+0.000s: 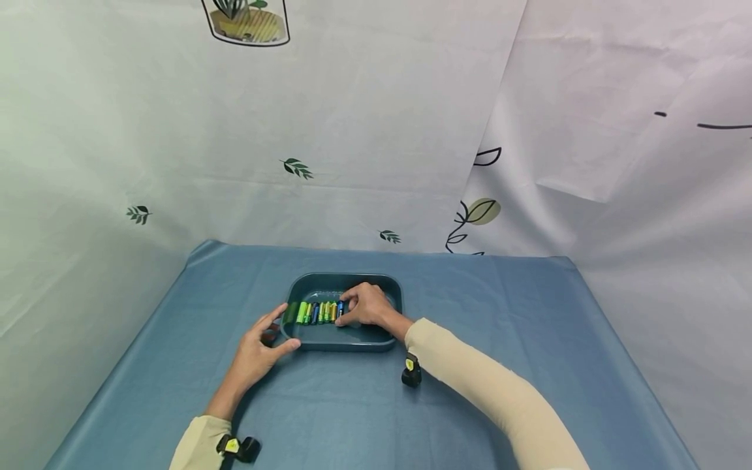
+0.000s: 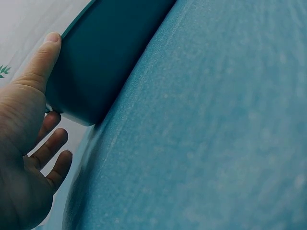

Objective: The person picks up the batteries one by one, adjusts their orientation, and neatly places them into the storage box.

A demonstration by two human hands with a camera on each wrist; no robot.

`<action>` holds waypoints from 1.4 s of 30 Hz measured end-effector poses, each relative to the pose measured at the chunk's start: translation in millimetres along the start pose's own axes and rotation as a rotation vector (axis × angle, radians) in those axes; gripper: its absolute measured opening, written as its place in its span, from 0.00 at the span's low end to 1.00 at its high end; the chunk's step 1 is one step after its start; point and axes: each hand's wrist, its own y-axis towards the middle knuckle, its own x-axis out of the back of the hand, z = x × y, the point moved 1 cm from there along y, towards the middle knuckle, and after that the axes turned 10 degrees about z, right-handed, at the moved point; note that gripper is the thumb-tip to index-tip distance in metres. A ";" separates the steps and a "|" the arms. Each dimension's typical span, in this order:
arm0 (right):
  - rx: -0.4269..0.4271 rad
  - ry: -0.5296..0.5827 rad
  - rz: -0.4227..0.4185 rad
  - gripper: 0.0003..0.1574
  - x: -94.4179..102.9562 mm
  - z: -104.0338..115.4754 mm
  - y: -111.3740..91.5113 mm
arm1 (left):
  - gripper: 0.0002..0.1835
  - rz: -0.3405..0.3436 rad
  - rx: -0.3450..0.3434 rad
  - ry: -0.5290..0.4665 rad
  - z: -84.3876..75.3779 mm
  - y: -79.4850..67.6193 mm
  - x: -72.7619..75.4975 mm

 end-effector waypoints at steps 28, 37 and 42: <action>0.217 0.154 -0.118 0.27 22.7 7.8 -22.4 | 0.44 -0.004 -0.022 0.003 0.7 -0.9 0.0; 0.210 0.132 -0.219 0.27 47.8 17.1 -60.7 | 0.45 0.012 -0.003 -0.002 3.9 -0.2 1.3; 0.198 0.109 -0.268 0.28 64.2 10.2 -88.2 | 0.44 0.017 -0.014 0.001 2.5 -0.4 4.7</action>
